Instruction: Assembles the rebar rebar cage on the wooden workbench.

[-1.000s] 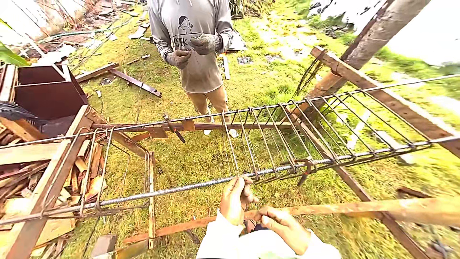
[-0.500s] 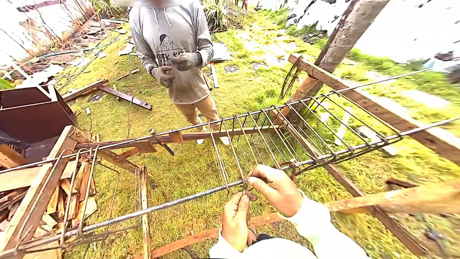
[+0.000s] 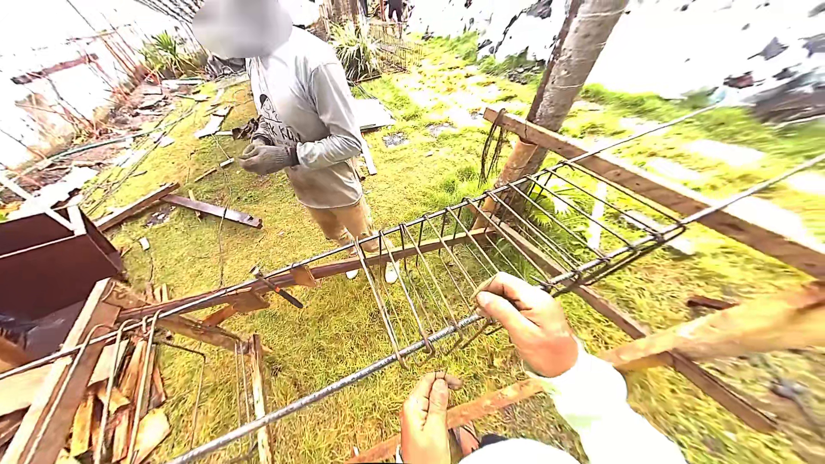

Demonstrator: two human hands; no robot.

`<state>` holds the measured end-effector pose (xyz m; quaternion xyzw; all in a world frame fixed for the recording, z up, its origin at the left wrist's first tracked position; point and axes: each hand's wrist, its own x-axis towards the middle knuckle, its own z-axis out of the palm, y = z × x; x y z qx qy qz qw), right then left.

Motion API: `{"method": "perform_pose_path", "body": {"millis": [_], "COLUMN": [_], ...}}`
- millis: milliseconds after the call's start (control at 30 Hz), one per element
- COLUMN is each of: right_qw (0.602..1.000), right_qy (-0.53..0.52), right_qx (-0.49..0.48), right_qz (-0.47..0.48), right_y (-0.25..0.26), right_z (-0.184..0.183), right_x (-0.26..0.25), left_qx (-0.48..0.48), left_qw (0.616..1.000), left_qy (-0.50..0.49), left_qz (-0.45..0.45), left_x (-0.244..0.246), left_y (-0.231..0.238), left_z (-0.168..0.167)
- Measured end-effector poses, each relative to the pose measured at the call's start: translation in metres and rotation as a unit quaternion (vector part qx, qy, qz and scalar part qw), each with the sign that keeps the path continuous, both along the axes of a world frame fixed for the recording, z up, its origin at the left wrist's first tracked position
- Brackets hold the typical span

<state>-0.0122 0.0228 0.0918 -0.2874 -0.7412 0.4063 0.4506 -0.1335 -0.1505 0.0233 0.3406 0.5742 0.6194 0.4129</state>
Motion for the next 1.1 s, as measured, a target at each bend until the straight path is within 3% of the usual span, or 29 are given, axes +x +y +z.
{"method": "perform_pose_path", "body": {"millis": [200, 267, 333, 467, 600, 667, 767, 833, 1000, 1100], "right_qw": [0.999, 0.999, 0.993, 0.909, 0.829, 0.838, 0.91, 0.938, 0.901, 0.918], "right_qy": [-0.027, -0.043, -0.073, -0.119, -0.11, -0.151, -0.244, -0.249, -0.313, -0.293], "right_qx": [0.028, 0.014, -0.075, -0.298, -0.43, -0.404, -0.202, -0.087, -0.075, -0.039], "right_qz": [-0.023, -0.017, 0.046, 0.265, 0.341, 0.333, 0.267, 0.226, 0.29, 0.265], "right_y": [0.0, -0.002, -0.01, -0.04, -0.074, -0.085, -0.099, -0.106, -0.113, -0.116], "right_z": [-0.006, -0.008, -0.01, -0.061, -0.102, -0.102, -0.098, -0.097, -0.082, -0.087], "right_x": [0.001, 0.0, -0.003, -0.011, -0.01, -0.011, -0.007, -0.003, -0.003, -0.003], "left_qx": [-0.001, 0.009, 0.023, 0.094, 0.13, 0.12, 0.106, 0.109, 0.105, 0.091], "left_qw": [0.999, 1.0, 0.989, 0.923, 0.887, 0.878, 0.87, 0.866, 0.844, 0.831], "left_qy": [0.023, -0.023, -0.142, -0.36, -0.419, -0.425, -0.382, -0.34, -0.297, -0.349], "left_qz": [-0.027, -0.018, 0.014, 0.102, 0.147, 0.186, 0.293, 0.349, 0.434, 0.424], "left_x": [0.006, 0.006, -0.003, -0.047, -0.069, -0.07, -0.074, -0.074, -0.073, -0.081], "left_y": [0.0, 0.003, 0.014, 0.035, 0.038, 0.039, 0.043, 0.044, 0.049, 0.045], "left_z": [-0.007, -0.008, -0.004, 0.025, 0.03, 0.029, 0.022, 0.013, 0.007, 0.005]}}
